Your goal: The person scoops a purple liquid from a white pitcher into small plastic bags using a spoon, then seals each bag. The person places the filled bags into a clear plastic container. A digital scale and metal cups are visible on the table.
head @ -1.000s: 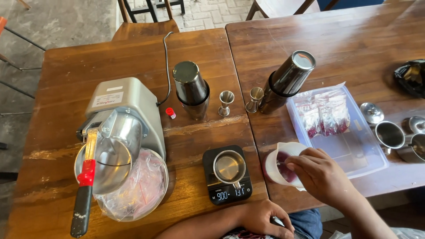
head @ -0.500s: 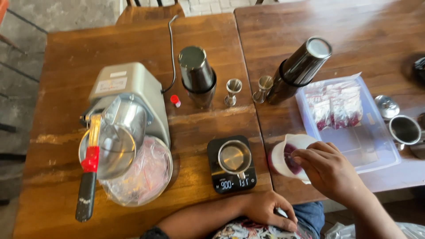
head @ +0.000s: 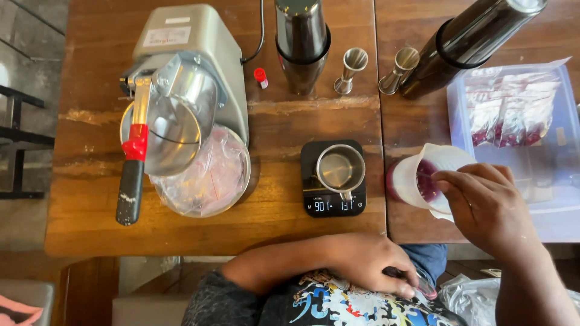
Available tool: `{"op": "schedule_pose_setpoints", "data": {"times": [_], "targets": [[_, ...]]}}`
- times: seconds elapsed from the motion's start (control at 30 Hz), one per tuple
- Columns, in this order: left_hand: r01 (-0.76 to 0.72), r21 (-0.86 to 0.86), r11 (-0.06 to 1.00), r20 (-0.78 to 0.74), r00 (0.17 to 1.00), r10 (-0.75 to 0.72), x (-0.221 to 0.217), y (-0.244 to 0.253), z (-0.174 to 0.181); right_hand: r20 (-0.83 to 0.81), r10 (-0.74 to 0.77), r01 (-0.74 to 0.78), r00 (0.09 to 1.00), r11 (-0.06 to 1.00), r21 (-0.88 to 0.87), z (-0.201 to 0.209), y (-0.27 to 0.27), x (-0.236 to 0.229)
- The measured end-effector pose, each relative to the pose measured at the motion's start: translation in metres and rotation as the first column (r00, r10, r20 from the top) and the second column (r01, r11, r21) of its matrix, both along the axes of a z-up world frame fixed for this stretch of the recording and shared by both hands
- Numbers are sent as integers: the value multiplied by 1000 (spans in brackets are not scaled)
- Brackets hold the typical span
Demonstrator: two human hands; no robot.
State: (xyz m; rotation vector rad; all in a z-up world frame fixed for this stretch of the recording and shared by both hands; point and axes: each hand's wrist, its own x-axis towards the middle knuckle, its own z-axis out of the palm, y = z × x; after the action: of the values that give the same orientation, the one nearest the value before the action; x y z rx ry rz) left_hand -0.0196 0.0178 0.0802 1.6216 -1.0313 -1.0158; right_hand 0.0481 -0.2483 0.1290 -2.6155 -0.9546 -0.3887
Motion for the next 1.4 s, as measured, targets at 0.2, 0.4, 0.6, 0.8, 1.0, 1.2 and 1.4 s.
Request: {"op": "schedule_pose_setpoints", "data": {"times": [0.2,0.4,0.6,0.8,1.0,1.2,1.4], "targets": [[-546,-543,638,182,664,725,-38,79,24,-187,27,-31,982,999,-20,21,-1,-6],[-863,-435,259,581,-49,812,-51,125,-44,83,-14,24,996,992,-121,5,-2,7],[-873,-468,139,351,-40,936,-20,111,-54,-143,160,-147,977,985,94,17,9,5],[-897,-412,162,67,147,987,54,129,-41,31,5,-2,1000,994,-108,8,-5,4],[-908,-267,323,125,300,946,107,137,-41,106,-35,39,994,999,-33,-4,2,1],[-860,-340,381,126,360,925,135,134,-44,-156,-9,13,988,1000,24,-2,-2,-5],[-821,-426,379,164,342,925,141,130,-59,114,-141,153,983,983,-103,-6,1,-3]]}}
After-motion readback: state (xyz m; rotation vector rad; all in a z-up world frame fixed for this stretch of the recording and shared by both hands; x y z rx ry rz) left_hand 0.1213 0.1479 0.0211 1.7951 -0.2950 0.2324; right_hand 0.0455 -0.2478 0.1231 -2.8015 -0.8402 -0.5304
